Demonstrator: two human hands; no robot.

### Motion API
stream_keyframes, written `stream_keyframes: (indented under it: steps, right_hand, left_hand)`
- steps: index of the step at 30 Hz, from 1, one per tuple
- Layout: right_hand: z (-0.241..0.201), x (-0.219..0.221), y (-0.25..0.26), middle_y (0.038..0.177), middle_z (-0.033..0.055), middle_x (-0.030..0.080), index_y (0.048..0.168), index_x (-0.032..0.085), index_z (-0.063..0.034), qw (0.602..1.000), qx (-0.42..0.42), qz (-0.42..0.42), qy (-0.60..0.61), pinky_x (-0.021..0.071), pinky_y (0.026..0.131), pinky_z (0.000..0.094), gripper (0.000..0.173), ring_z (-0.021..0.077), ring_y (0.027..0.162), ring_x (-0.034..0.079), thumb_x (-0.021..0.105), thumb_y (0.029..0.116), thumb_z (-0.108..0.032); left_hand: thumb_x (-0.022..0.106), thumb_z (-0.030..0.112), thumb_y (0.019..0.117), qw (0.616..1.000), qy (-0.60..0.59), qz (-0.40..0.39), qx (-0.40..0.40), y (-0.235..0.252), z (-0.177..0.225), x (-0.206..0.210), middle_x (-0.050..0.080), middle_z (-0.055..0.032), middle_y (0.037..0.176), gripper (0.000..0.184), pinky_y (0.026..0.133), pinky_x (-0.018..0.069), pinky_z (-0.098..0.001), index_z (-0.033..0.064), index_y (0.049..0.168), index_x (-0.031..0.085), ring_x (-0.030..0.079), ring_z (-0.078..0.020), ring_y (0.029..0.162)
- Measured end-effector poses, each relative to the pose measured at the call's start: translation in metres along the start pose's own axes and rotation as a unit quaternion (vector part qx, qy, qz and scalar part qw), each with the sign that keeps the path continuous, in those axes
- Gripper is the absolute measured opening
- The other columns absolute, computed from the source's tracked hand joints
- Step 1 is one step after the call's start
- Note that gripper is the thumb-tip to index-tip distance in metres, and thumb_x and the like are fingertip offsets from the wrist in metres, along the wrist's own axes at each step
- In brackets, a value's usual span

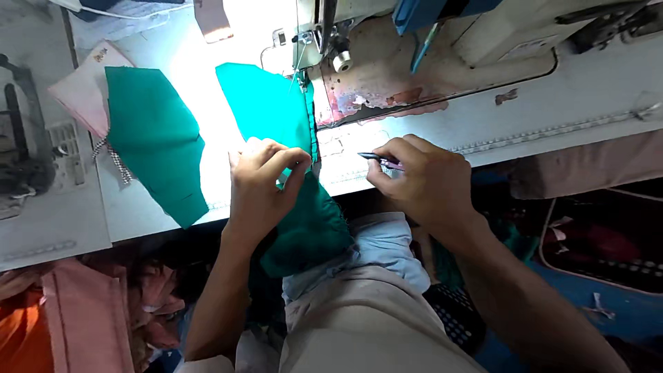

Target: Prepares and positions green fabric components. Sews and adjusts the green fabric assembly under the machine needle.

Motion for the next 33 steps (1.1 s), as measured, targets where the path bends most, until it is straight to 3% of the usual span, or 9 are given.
stream_keyframes:
  steps: [4, 9, 14, 21, 24, 26, 28, 30, 33]
  right_hand:
    - [-0.016, -0.013, 0.0, 0.087, 0.0125, 0.065, 0.107, 0.072, -0.0051, 1.0, -0.01, 0.001, 0.026, 0.0439, 0.048, 0.044, 0.027, 0.0291, 0.066, 0.063, 0.065, 0.093, -0.026]
    - [-0.044, -0.013, 0.007, 0.084, 0.0077, 0.062, 0.106, 0.073, -0.0082, 0.997, -0.064, -0.008, 0.035, 0.0415, 0.044, 0.038, 0.025, 0.0235, 0.06, 0.06, 0.067, 0.0925, -0.028]
    - [-0.047, -0.005, 0.015, 0.075, 0.0054, 0.056, 0.094, 0.071, -0.009, 0.995, -0.1, 0.004, 0.017, 0.0358, 0.042, 0.0353, 0.017, 0.0214, 0.055, 0.055, 0.062, 0.0965, -0.023]
    - [-0.02, -0.003, 0.011, 0.077, 0.0087, 0.06, 0.094, 0.07, -0.0079, 0.999, -0.037, 0.006, -0.015, 0.0376, 0.043, 0.0411, 0.017, 0.0267, 0.057, 0.059, 0.063, 0.0938, -0.023]
    - [-0.021, -0.004, 0.008, 0.084, 0.0043, 0.066, 0.103, 0.072, -0.0089, 0.992, 0.022, 0.003, 0.122, 0.0441, 0.051, 0.0329, 0.021, 0.0161, 0.066, 0.061, 0.063, 0.0943, -0.027]
    - [-0.023, -0.002, 0.007, 0.087, -0.005, 0.065, 0.109, 0.066, -0.0158, 0.937, 0.1, -0.06, 0.328, 0.0472, 0.052, 0.0189, 0.016, 0.0019, 0.064, 0.057, 0.061, 0.0979, -0.027]
    - [-0.031, 0.008, 0.006, 0.084, -0.0047, 0.062, 0.108, 0.065, -0.0157, 0.828, 0.157, -0.106, 0.528, 0.0414, 0.047, 0.0155, 0.012, 0.001, 0.054, 0.049, 0.058, 0.1008, -0.021]
    - [-0.039, 0.018, 0.004, 0.081, -0.0041, 0.061, 0.107, 0.066, -0.0158, 0.742, 0.192, -0.131, 0.629, 0.0375, 0.046, 0.0138, 0.012, 0.0, 0.051, 0.043, 0.056, 0.1012, -0.02]
    - [-0.047, 0.025, 0.004, 0.076, -0.0035, 0.056, 0.109, 0.067, -0.0135, 0.676, 0.204, -0.152, 0.692, 0.0335, 0.045, 0.0117, 0.016, -0.0014, 0.049, 0.039, 0.054, 0.1037, -0.02]
  left_hand:
    - [0.069, 0.015, 0.0952, 0.999, -0.033, 0.004, -0.006, 0.002, -0.003, 0.005, 0.07, -0.0013, 0.095, 0.011, 0.079, 0.0452, -0.0379, 0.0107, 0.102, 0.076, 0.062, -0.0134, 0.089]
    - [0.07, 0.015, 0.094, 0.999, -0.032, 0.003, 0.001, 0.002, 0.001, 0.008, 0.07, -0.0013, 0.092, 0.011, 0.082, 0.0437, -0.041, 0.0109, 0.101, 0.077, 0.062, -0.0141, 0.088]
    - [0.07, 0.017, 0.0941, 1.0, -0.009, -0.003, 0.01, 0.002, 0.001, 0.009, 0.07, -0.0032, 0.091, 0.012, 0.085, 0.0415, -0.0451, 0.0113, 0.1, 0.078, 0.061, -0.0173, 0.088]
    - [0.07, 0.016, 0.0946, 1.0, 0.001, 0.006, 0.002, 0.003, -0.007, 0.012, 0.071, -0.0028, 0.092, 0.011, 0.083, 0.0414, -0.0438, 0.0127, 0.1, 0.079, 0.062, -0.0165, 0.087]
    - [0.071, 0.014, 0.0943, 0.998, -0.053, 0.028, -0.013, 0.005, -0.005, 0.012, 0.07, -0.0023, 0.091, 0.01, 0.081, 0.045, -0.0367, 0.0089, 0.099, 0.078, 0.062, -0.0124, 0.086]
    - [0.07, 0.012, 0.0946, 0.992, -0.113, 0.053, -0.029, 0.006, -0.001, 0.013, 0.071, -0.0018, 0.092, 0.01, 0.079, 0.0505, -0.0275, 0.0054, 0.099, 0.076, 0.063, -0.0085, 0.088]
    - [0.07, 0.011, 0.0953, 0.982, -0.163, 0.084, -0.039, 0.007, 0.003, 0.015, 0.07, -0.0014, 0.092, 0.01, 0.077, 0.0506, -0.0239, 0.0032, 0.099, 0.074, 0.063, -0.0072, 0.088]
    - [0.07, 0.009, 0.0949, 0.974, -0.189, 0.11, -0.05, 0.006, 0.007, 0.018, 0.07, -0.0002, 0.092, 0.008, 0.077, 0.0491, -0.0239, 0.0033, 0.099, 0.074, 0.061, -0.0071, 0.088]
    - [0.071, 0.01, 0.0952, 0.968, -0.207, 0.129, -0.057, 0.004, 0.01, 0.021, 0.07, 0.001, 0.093, 0.007, 0.078, 0.0507, -0.0233, 0.0045, 0.099, 0.074, 0.062, -0.0066, 0.09]
Point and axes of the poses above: each hand's wrist, its own y-axis towards the middle knuckle, its own x-axis out of the palm, z = x × y, the point moved 1 cm from there along y, towards the middle knuckle
